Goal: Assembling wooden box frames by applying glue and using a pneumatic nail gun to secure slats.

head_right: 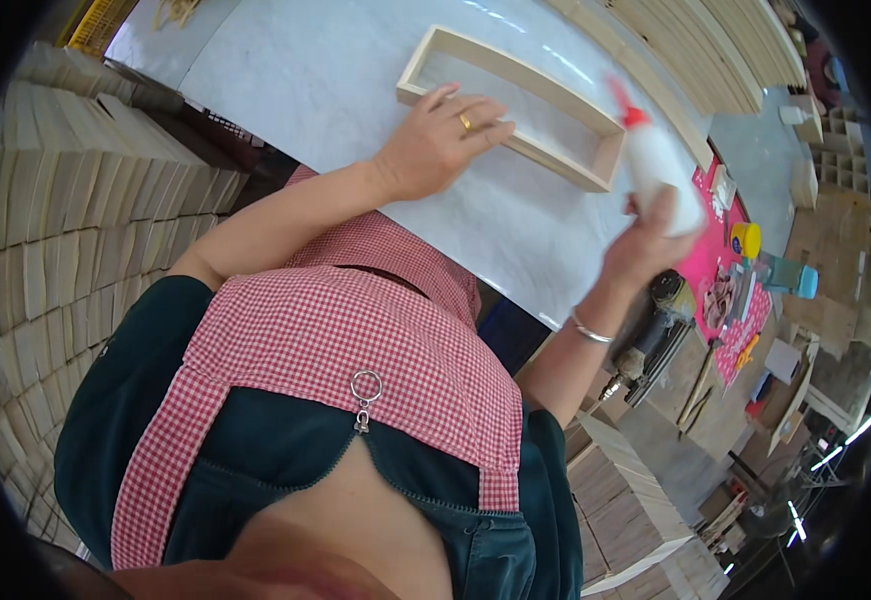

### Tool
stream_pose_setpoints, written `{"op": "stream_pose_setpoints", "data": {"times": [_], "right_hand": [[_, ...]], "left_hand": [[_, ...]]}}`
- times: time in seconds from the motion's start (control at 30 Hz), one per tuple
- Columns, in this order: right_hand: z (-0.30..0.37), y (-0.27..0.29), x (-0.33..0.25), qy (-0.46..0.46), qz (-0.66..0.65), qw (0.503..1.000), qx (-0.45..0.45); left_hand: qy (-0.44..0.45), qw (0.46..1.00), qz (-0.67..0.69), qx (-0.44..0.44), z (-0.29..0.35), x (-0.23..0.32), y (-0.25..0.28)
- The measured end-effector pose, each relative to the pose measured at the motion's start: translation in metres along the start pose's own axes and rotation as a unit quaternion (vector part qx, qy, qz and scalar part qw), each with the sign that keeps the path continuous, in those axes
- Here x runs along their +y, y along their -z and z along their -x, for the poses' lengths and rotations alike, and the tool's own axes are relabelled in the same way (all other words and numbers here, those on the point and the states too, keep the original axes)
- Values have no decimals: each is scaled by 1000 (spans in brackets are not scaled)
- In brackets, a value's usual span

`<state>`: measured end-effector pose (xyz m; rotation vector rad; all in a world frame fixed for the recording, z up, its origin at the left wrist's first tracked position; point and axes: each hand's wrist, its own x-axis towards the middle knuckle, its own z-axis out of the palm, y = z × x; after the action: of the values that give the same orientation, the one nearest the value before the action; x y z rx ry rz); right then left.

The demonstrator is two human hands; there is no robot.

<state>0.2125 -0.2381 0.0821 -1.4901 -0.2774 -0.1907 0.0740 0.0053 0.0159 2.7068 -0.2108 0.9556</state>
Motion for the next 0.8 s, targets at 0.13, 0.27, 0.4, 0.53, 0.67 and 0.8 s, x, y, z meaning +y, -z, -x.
{"op": "stream_pose_setpoints", "data": {"times": [0.13,0.27,0.4,0.53,0.67,0.8], "right_hand": [[45,-59,-9,8,92,988,-120],[58,-91,-8,67,130,969,-200],[56,-104,-4,119,140,955,-235],[53,-107,1,133,149,950,-241],[52,-112,0,128,149,947,-253],[47,-117,0,139,166,942,-256]], "left_hand": [[14,999,-14,-26,19,19,4],[19,999,-7,-25,31,22,-2],[19,1000,14,-19,34,20,-2],[24,999,33,-36,34,21,0],[23,999,28,-37,33,21,2],[28,997,43,-50,32,20,1]]}}
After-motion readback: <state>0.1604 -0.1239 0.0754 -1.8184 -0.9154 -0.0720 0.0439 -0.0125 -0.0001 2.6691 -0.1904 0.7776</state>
